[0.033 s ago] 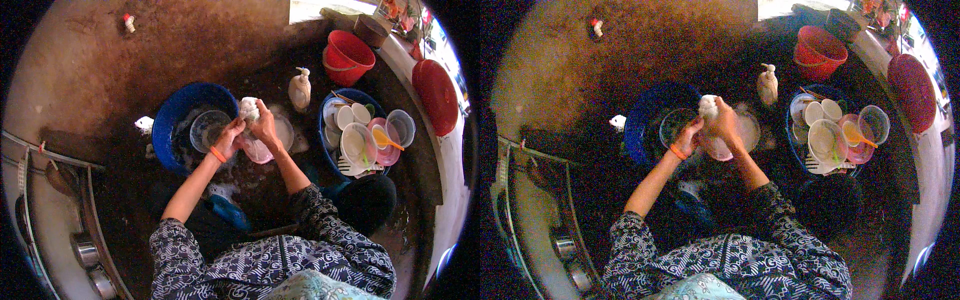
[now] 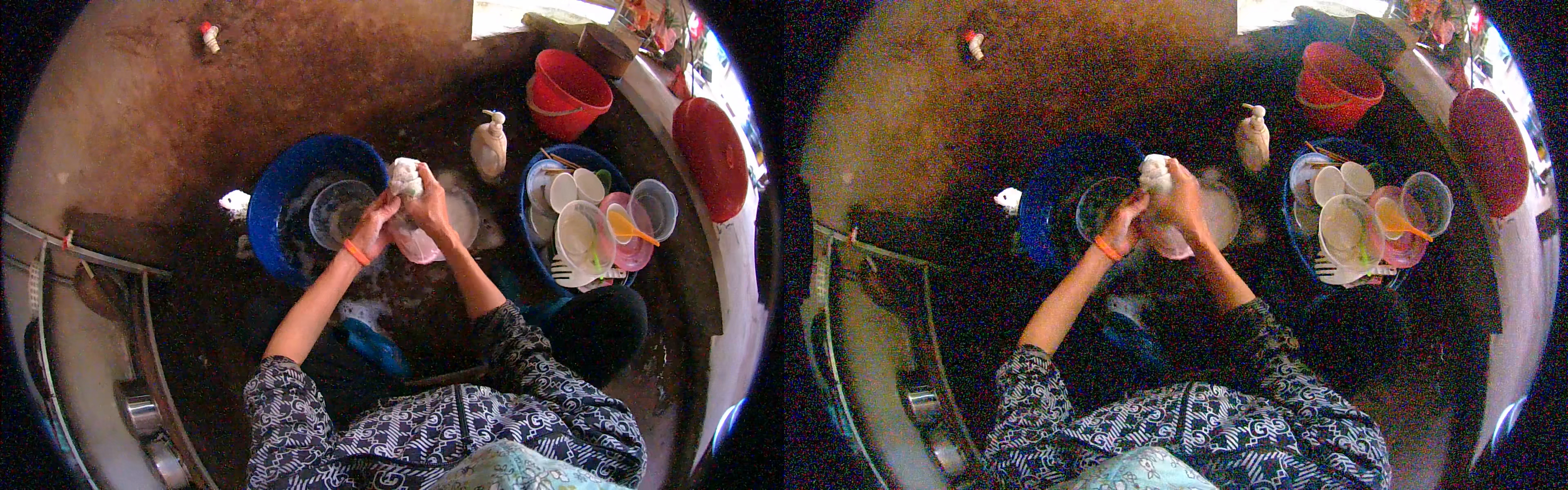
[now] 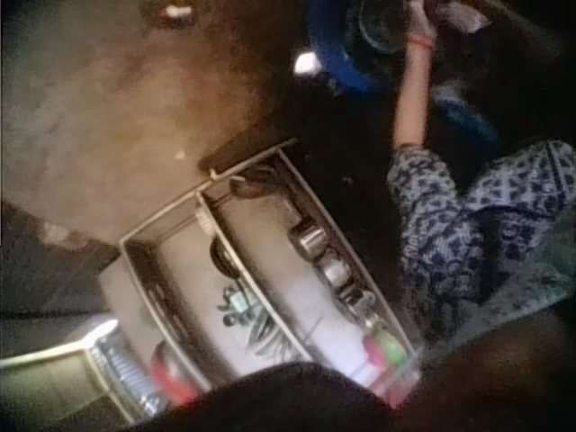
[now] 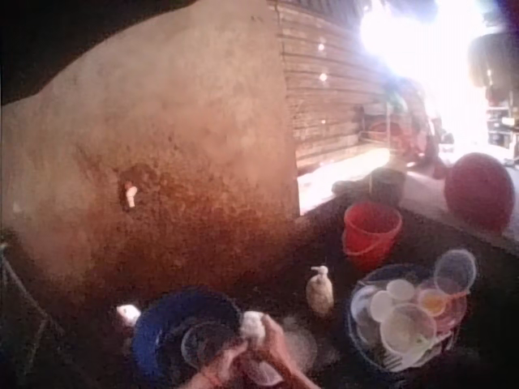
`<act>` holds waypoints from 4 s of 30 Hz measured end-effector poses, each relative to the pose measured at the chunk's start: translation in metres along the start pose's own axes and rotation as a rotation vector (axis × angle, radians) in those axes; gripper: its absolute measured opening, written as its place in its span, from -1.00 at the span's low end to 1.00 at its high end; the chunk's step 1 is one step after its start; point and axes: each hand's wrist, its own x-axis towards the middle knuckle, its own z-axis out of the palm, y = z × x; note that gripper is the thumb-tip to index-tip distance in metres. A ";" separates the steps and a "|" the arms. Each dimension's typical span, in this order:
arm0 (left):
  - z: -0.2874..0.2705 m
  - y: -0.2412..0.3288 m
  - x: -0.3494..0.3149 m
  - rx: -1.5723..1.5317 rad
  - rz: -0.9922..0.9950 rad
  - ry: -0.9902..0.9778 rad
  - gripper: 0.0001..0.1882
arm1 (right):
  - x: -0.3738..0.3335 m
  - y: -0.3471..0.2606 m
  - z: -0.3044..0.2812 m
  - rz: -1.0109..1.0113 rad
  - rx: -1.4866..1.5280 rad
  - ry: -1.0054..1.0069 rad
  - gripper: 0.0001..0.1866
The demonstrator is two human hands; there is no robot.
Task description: The person washes various dishes by hand using a cloth and soapy water in a blue basin. They scrub bowls, plates, and utensils, then place the cleaned items into a second basin nearby.
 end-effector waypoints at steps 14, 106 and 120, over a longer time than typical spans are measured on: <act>0.004 0.011 0.005 0.312 0.250 -0.055 -0.33 | 0.011 0.023 -0.004 -0.219 -0.108 0.042 -0.48; -0.040 -0.015 0.025 0.449 0.110 0.436 -0.45 | -0.058 0.021 0.026 -0.139 -0.069 -0.331 -0.77; -0.024 0.024 -0.014 0.578 0.285 0.639 -0.39 | -0.068 0.175 -0.012 0.237 -0.754 -0.304 -0.07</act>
